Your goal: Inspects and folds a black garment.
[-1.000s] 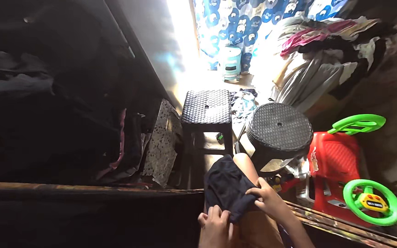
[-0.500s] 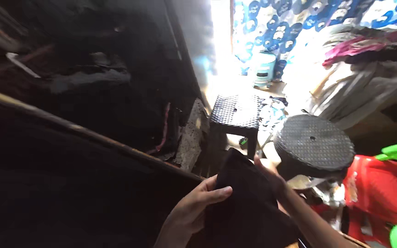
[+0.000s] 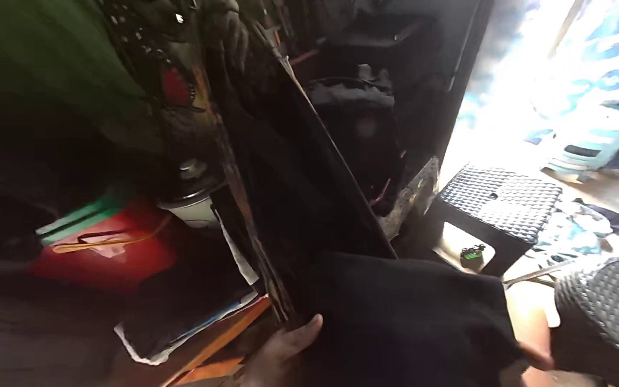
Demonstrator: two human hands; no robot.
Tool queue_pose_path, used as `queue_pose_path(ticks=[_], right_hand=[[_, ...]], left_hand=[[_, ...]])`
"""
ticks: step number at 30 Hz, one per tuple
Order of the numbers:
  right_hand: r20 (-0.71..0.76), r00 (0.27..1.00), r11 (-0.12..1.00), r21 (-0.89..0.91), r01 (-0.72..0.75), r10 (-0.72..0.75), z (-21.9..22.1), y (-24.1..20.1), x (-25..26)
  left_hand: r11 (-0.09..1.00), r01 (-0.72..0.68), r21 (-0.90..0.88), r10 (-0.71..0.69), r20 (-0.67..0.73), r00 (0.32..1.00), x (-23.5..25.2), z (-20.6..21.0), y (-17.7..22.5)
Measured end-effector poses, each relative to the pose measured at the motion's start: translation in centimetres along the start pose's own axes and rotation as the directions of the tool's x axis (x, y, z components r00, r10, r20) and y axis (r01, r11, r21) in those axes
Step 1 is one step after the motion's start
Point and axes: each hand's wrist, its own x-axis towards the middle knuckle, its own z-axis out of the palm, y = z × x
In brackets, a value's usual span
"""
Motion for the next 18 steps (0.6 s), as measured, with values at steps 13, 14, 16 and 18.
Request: queue_pose_path(ticks=[13, 14, 16, 18], right_hand=[[-0.402, 0.844, 0.172, -0.859, -0.482, 0.354, -13.1, -10.5, -13.7], [-0.562, 0.74, 0.107, -0.765, -0.634, 0.369, -12.8, -10.0, -14.8], [-0.7, 0.618, 0.069, -0.64, -0.765, 0.356, -12.5, -8.8, -15.6], [-0.723, 0.585, 0.092, -0.598, -0.796, 0.366, -12.2, -7.8, -14.6]], left_hand=[[0.149, -0.656, 0.74, -0.395, 0.653, 0.647, 7.6, -1.6, -15.1], [0.074, -0.565, 0.822, -0.498, 0.521, 0.693, 7.4, -2.2, -16.0], [0.022, -0.44, 0.897, -0.552, 0.378, 0.743, 7.6, -3.0, -16.8], [0.077, -0.418, 0.905, -0.499, 0.398, 0.77, 7.9, -3.3, -17.2]])
